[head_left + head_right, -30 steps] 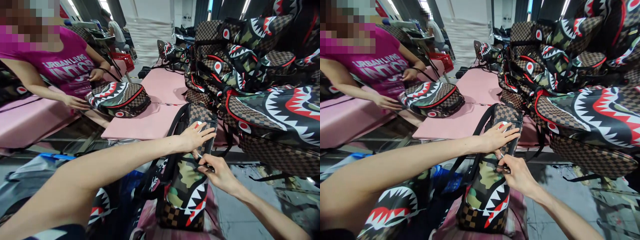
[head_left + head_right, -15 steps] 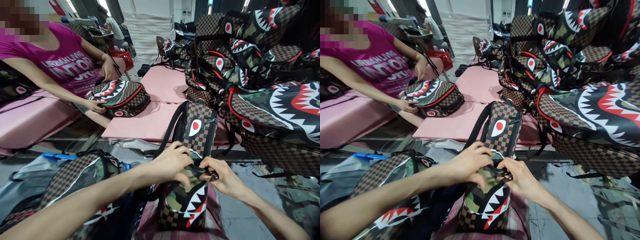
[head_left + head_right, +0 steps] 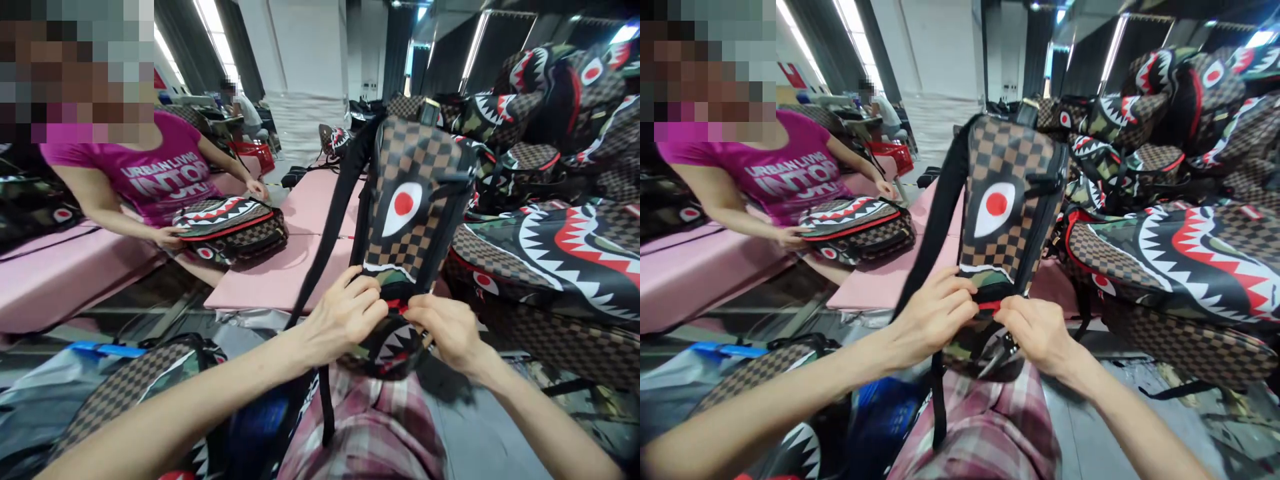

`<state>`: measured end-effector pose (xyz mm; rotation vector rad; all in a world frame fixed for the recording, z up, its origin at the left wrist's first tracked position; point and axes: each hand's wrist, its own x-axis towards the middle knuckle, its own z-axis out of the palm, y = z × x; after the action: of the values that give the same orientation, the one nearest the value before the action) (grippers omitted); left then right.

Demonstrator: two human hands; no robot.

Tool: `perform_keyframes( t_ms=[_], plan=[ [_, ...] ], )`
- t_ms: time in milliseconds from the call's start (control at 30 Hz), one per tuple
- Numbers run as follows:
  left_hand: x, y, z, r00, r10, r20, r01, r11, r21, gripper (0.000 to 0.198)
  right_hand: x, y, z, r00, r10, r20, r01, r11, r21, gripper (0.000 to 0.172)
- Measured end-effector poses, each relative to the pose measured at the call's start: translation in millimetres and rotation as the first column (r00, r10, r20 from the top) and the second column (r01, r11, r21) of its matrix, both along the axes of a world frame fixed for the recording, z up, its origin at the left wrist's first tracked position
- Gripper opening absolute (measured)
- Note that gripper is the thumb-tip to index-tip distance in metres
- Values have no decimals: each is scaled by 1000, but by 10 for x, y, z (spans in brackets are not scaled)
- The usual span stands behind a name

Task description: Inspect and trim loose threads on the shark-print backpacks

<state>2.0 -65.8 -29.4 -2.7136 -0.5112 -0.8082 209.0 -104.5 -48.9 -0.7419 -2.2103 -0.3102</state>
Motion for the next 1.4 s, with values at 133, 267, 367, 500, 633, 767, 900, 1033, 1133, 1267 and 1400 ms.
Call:
perform_keyframes(
  t_ms=[133,267,367,500,633,767,900,1033,1133,1267,1400],
  plan=[
    [92,308,-499,993,52,-109,-72,980,-187,13,9,283,-626,996,-91,6,91,990,-110,24],
    [93,369,-602,981,159,-111,-193,859,-474,47,5,245,-929,986,-65,154,92,980,-179,31],
    [107,422,-619,978,196,-71,-198,772,-604,42,-9,195,-996,984,8,176,35,971,-236,32],
    [134,432,-645,974,227,14,-148,681,-717,40,-15,166,-1047,987,45,157,-1,963,-268,29],
    [-8,280,-591,963,255,84,-34,427,-904,33,-15,162,-1089,993,14,118,12,976,-219,26],
    [-166,42,-743,888,437,-140,-55,-202,-978,39,-45,180,-1145,999,-27,28,31,987,-159,20],
    [-13,-78,-1022,811,560,-170,251,-595,-763,50,-94,188,-1163,998,9,68,-2,994,-110,21],
    [210,-75,-1144,671,734,-102,510,-557,-656,31,-130,164,-1146,992,66,108,-61,997,-55,23],
    [227,-81,-1153,597,801,-52,600,-488,-634,19,-126,136,-1136,986,78,150,-76,997,-22,19],
    [165,-100,-1152,604,797,-1,617,-468,-633,21,-90,125,-1150,979,67,192,-64,998,-21,16],
    [146,-92,-1165,621,783,-20,573,-472,-669,29,-72,128,-1164,979,37,201,-33,999,-19,17]
  ],
)
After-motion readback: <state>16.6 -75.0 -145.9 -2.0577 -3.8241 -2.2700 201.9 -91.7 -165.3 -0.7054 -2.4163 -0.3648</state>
